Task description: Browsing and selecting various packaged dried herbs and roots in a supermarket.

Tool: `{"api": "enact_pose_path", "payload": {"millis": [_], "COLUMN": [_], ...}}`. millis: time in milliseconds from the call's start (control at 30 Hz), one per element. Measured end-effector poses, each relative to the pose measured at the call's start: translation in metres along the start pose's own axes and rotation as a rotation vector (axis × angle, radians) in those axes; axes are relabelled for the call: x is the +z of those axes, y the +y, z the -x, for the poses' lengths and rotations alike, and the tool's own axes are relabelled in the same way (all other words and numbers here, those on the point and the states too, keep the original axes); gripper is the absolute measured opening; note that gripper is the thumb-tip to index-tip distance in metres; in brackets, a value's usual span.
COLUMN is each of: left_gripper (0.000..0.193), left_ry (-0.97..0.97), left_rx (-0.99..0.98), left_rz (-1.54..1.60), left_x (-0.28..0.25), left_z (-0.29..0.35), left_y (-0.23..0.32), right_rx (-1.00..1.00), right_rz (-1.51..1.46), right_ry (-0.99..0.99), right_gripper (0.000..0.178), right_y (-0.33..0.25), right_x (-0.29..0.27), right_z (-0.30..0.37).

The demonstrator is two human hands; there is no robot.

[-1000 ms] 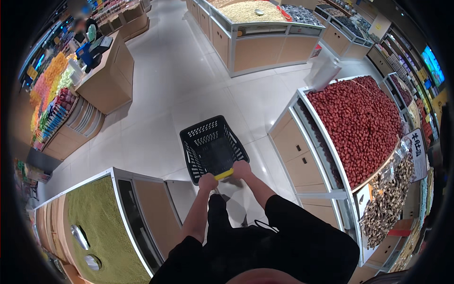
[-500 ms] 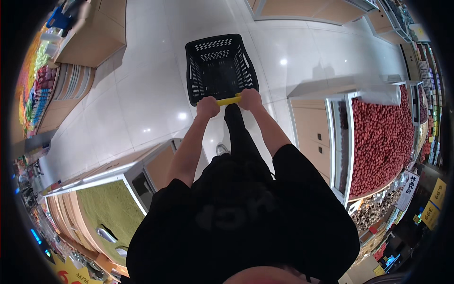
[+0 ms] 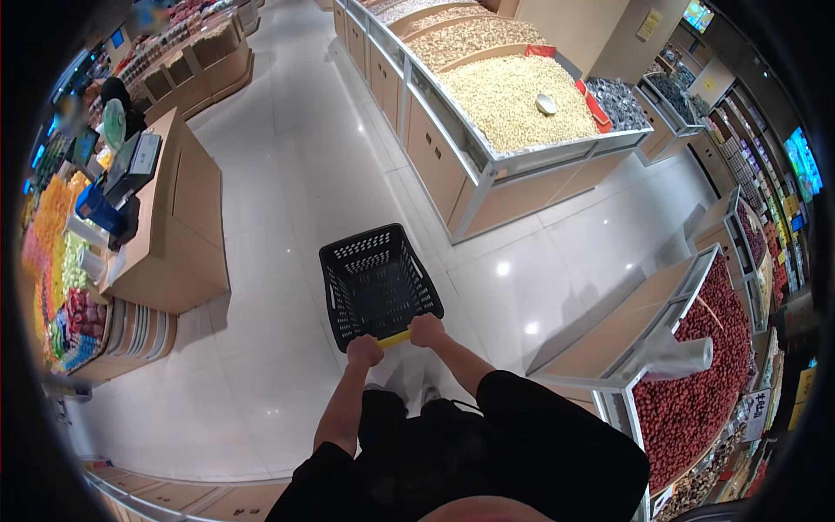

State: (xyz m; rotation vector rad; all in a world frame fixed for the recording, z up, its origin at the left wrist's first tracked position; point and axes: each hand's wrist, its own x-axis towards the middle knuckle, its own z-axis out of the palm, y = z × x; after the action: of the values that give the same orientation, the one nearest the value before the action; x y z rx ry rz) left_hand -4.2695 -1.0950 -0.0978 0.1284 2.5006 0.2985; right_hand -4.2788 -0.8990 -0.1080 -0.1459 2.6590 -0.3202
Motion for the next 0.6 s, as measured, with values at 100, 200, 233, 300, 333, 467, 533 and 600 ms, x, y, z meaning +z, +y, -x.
{"api": "enact_pose_path", "payload": {"millis": [100, 200, 233, 300, 333, 467, 533, 600], "left_gripper": [0.024, 0.026, 0.026, 0.029, 0.029, 0.031, 0.033, 0.034], "left_ry": [0.032, 0.014, 0.015, -0.055, -0.046, -0.104, -0.034, -0.015], "left_rx": [-0.010, -0.011, -0.001, 0.024, 0.047, 0.083, 0.073, 0.058], "left_rz": [-0.011, 0.033, 0.033, 0.031, 0.016, -0.029, 0.005, -0.014], "left_x": [-0.051, -0.093, -0.109, -0.146, -0.172, -0.249, -0.282, -0.319], "left_z": [-0.069, -0.144, -0.171, -0.222, -0.245, -0.329, -0.373, -0.422], "left_y": [-0.017, -0.036, -0.041, -0.054, -0.053, -0.069, -0.079, -0.086], "right_rx": [0.036, 0.062, 0.070, 0.051, 0.069, 0.134, 0.103, 0.102], "right_rz": [-0.022, -0.049, -0.047, -0.042, -0.049, -0.006, -0.026, -0.050], "right_ry": [-0.044, -0.043, -0.038, -0.044, -0.023, 0.033, 0.067, 0.109], "right_gripper": [0.017, 0.018, 0.018, 0.019, 0.019, 0.020, 0.018, 0.016], "right_y": [-0.015, -0.027, -0.029, -0.037, -0.033, -0.042, -0.046, -0.047], "right_x": [-0.051, -0.099, -0.114, -0.143, -0.152, -0.186, -0.207, -0.228], "right_z": [-0.077, -0.147, -0.172, -0.224, -0.255, -0.363, -0.418, -0.478]}}
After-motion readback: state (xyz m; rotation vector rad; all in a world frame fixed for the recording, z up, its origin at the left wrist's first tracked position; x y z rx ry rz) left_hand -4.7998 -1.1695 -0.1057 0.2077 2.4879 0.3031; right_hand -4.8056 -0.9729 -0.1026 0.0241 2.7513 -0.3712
